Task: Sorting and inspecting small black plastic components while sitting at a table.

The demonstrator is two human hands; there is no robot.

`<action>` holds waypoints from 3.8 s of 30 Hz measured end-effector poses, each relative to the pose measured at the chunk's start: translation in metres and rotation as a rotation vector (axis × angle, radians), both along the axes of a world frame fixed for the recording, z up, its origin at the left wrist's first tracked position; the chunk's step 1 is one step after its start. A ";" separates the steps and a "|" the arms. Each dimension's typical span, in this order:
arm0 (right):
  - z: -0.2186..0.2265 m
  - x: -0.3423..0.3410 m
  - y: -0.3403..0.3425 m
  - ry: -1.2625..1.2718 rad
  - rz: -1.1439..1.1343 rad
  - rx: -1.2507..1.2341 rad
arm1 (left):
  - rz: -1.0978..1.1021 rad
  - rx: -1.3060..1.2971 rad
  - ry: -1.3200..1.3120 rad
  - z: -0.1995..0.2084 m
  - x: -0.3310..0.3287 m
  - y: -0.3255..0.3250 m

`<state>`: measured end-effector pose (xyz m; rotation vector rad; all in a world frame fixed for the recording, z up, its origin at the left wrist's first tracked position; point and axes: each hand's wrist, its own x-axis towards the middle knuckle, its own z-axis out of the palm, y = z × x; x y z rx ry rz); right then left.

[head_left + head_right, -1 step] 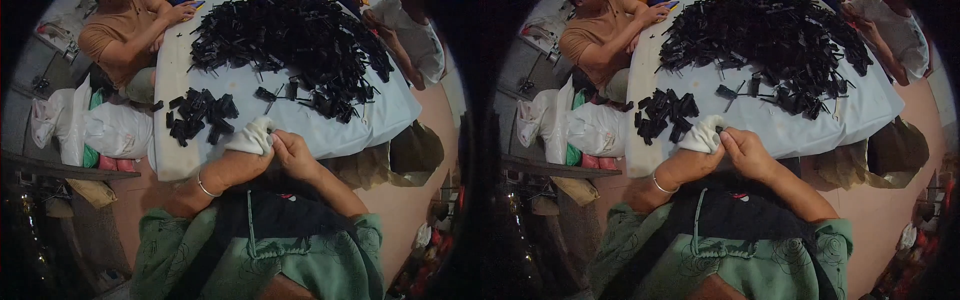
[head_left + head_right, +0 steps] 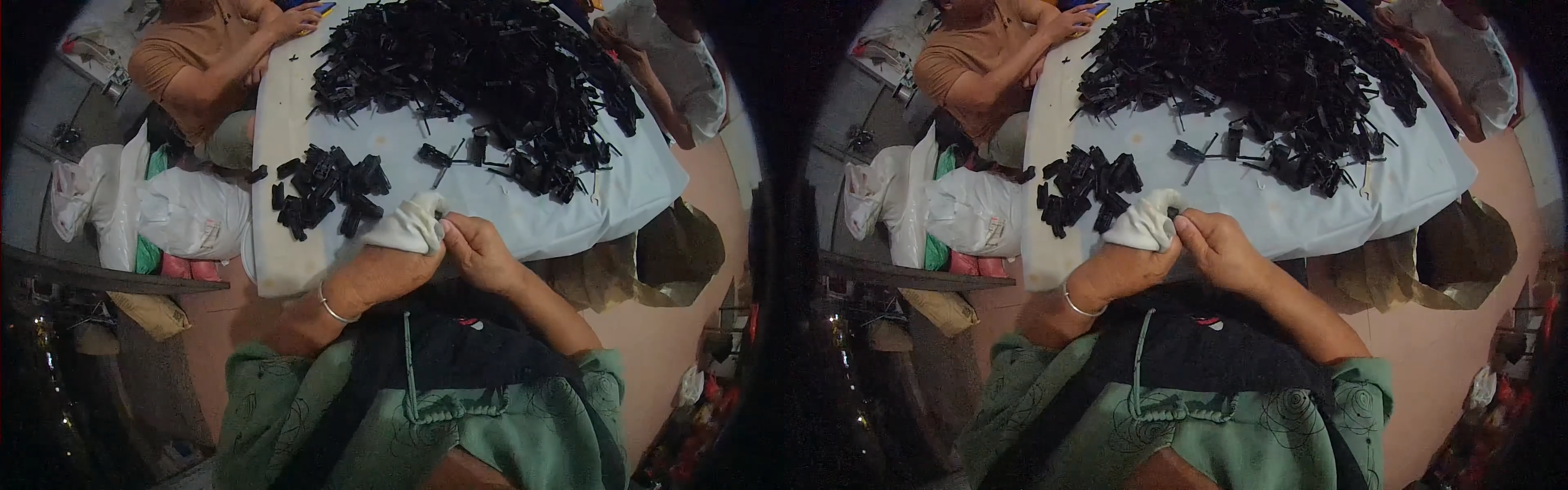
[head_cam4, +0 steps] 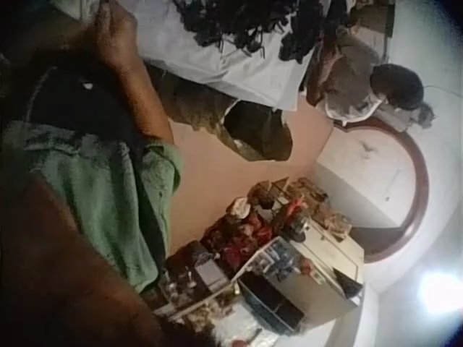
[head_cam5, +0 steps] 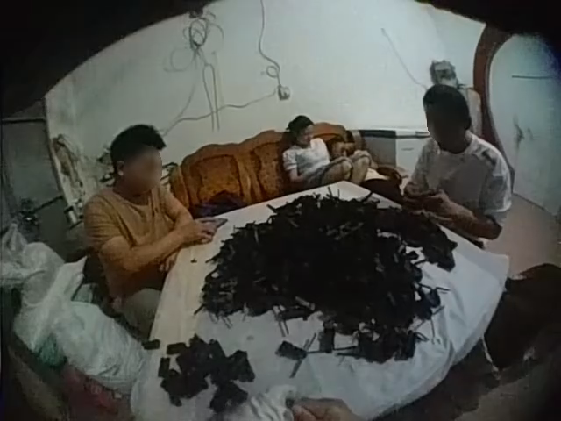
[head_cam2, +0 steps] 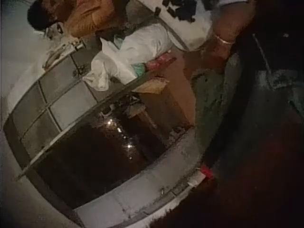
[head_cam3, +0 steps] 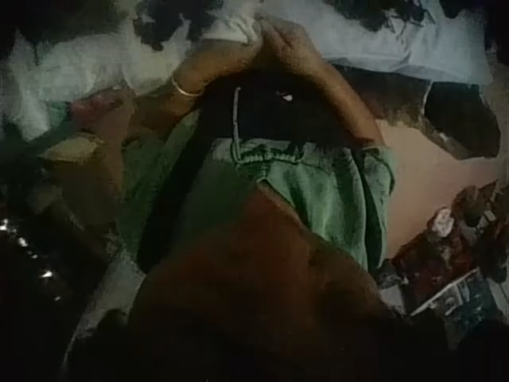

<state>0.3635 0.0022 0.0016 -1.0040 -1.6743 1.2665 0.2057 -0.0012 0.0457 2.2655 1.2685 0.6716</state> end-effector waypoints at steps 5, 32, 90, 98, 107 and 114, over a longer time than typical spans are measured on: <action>0.017 0.006 0.042 -0.563 -0.279 0.446 | 0.167 0.120 0.238 0.010 -0.037 0.037; 0.002 0.029 0.047 -0.715 -0.195 0.548 | 0.356 0.074 -0.243 -0.002 -0.062 0.036; -0.018 0.041 0.033 -0.396 -0.474 0.829 | 0.065 0.168 0.296 -0.024 0.048 0.067; -0.017 0.052 0.023 -0.640 -0.199 0.785 | -0.050 0.090 0.136 -0.025 0.042 0.070; -0.016 0.046 0.022 -0.194 -0.253 0.841 | -0.063 -0.299 -0.238 -0.021 0.036 0.051; -0.010 0.049 0.019 -0.391 -0.145 1.126 | 0.072 -0.774 -0.090 0.013 0.039 0.048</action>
